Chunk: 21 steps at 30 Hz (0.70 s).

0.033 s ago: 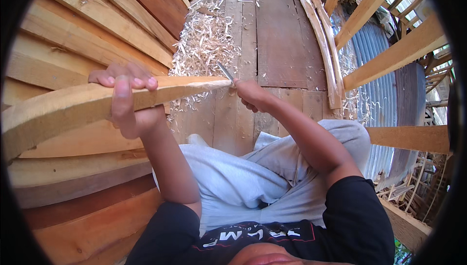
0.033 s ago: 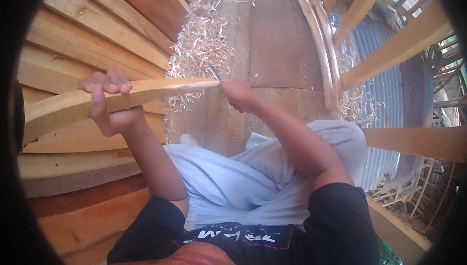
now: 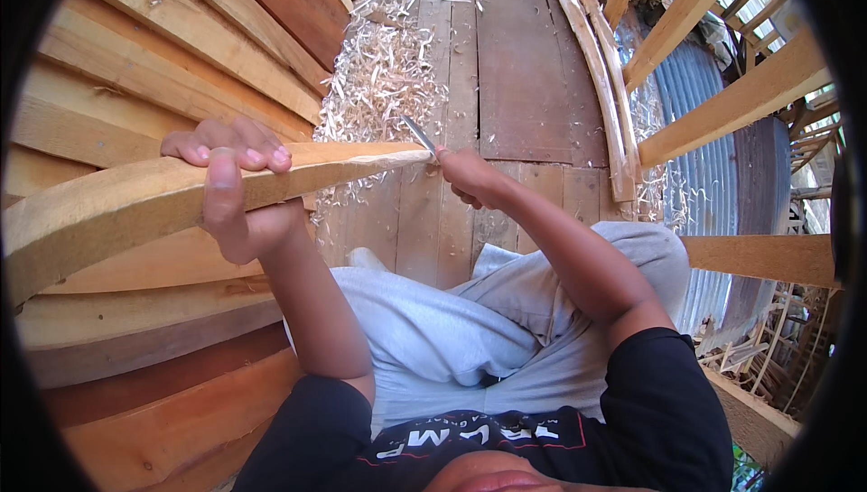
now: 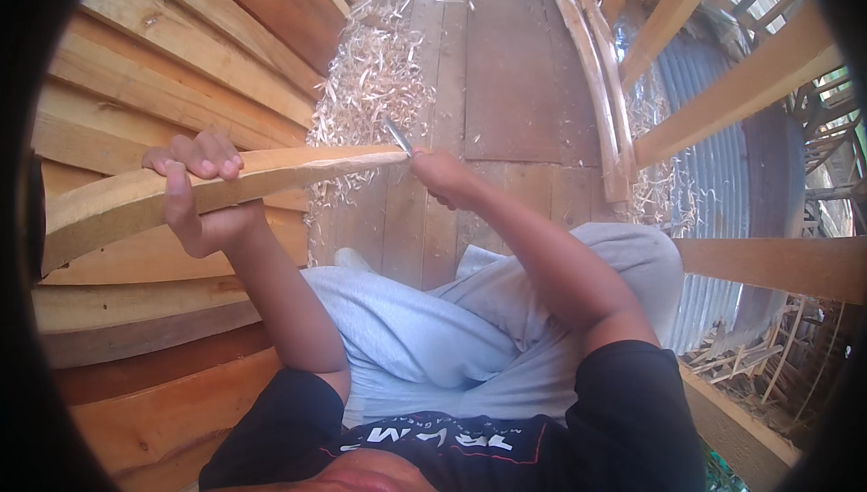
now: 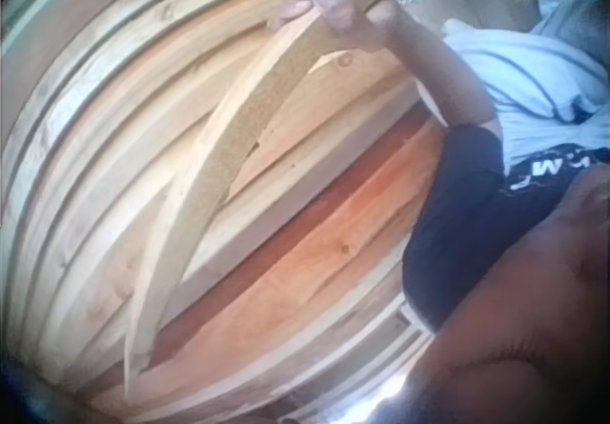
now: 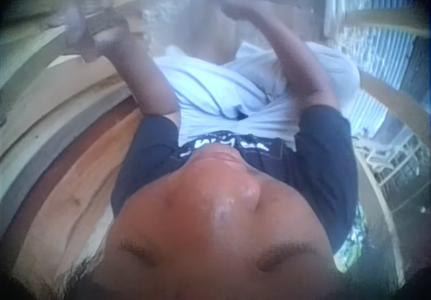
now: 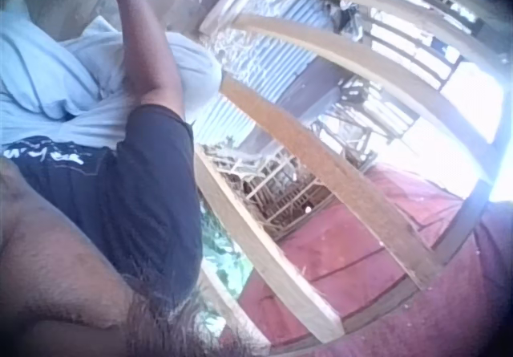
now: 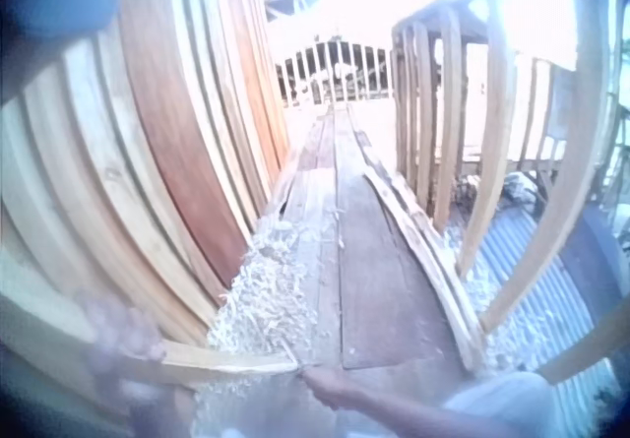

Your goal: The person is sitting on the floor and using a knife to carve a long, curved piece of wood. They hold the wood with one hand and carefully shave off thin layers with the other, creating wood shavings that accumulate on the floor.

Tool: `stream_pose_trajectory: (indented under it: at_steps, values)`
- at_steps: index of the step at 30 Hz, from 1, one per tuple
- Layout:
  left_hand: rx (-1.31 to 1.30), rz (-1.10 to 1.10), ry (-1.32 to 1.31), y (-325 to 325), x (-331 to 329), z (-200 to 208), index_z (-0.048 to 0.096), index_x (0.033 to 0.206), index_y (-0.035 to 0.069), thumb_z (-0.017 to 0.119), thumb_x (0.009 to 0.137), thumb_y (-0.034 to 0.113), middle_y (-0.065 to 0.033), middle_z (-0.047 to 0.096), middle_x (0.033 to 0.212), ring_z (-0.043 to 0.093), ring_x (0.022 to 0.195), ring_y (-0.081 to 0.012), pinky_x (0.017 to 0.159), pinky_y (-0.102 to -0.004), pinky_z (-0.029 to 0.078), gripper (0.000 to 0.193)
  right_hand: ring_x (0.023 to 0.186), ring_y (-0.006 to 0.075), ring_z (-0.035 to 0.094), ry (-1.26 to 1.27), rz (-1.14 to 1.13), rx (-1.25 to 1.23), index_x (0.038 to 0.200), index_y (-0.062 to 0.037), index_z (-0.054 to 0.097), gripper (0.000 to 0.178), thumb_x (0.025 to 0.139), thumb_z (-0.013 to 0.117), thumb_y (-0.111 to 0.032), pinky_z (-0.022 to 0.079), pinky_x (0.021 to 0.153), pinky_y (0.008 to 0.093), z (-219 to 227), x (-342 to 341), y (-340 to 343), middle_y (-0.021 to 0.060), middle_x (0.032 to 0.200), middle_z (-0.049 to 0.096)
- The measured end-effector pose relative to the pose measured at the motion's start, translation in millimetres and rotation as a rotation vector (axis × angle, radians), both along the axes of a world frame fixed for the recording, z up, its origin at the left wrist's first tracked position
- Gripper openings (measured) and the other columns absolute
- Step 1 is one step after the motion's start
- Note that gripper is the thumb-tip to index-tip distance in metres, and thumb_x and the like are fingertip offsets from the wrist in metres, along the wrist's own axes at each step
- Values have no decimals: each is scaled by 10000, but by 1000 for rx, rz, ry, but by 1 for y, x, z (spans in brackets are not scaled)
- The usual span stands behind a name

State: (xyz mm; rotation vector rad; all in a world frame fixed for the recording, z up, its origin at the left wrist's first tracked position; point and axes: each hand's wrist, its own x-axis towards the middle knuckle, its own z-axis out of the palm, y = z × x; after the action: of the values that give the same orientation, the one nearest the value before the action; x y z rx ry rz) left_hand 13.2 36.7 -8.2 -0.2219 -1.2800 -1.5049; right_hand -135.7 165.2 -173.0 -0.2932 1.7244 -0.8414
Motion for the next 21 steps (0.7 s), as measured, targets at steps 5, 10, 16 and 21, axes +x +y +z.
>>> stream_pose_trajectory:
  at_steps: [5, 10, 16, 21]
  values:
    - [12, 0, 31, -5, 0, 0, 461, 983, 66, 562, 812, 50, -83, 499, 702, 498, 576, -184, 536, -283, 487, 199, 439, 91, 223, -185, -15, -31, 867, -120, 436, 440, 1006, 283, -508, 179, 405, 305, -25, -15, 0, -42, 551, 277]
    - [8, -31, -7, -12, 7, 1, 547, 940, 96, 545, 845, 119, -67, 516, 704, 488, 599, -159, 597, -283, 455, 98, 441, 85, 209, -233, 18, -4, 770, -160, 381, 436, 1003, 284, -515, 162, 408, 307, -13, -13, -2, -56, 549, 256]
    - [0, 32, -18, -13, 8, 0, 544, 933, 95, 561, 834, 130, -67, 518, 687, 478, 583, -161, 587, -281, 452, 107, 445, 84, 226, -371, 24, -141, 763, -166, 408, 402, 1000, 295, -471, 152, 404, 303, 20, 2, 4, -59, 568, 283]
    - [15, 29, 12, -13, 6, 2, 545, 934, 93, 575, 822, 119, -65, 518, 681, 478, 583, -161, 558, -268, 450, 119, 415, 91, 203, -179, -46, -84, 687, -165, 356, 471, 1004, 293, -508, 159, 375, 303, -3, 9, 1, -52, 535, 266]
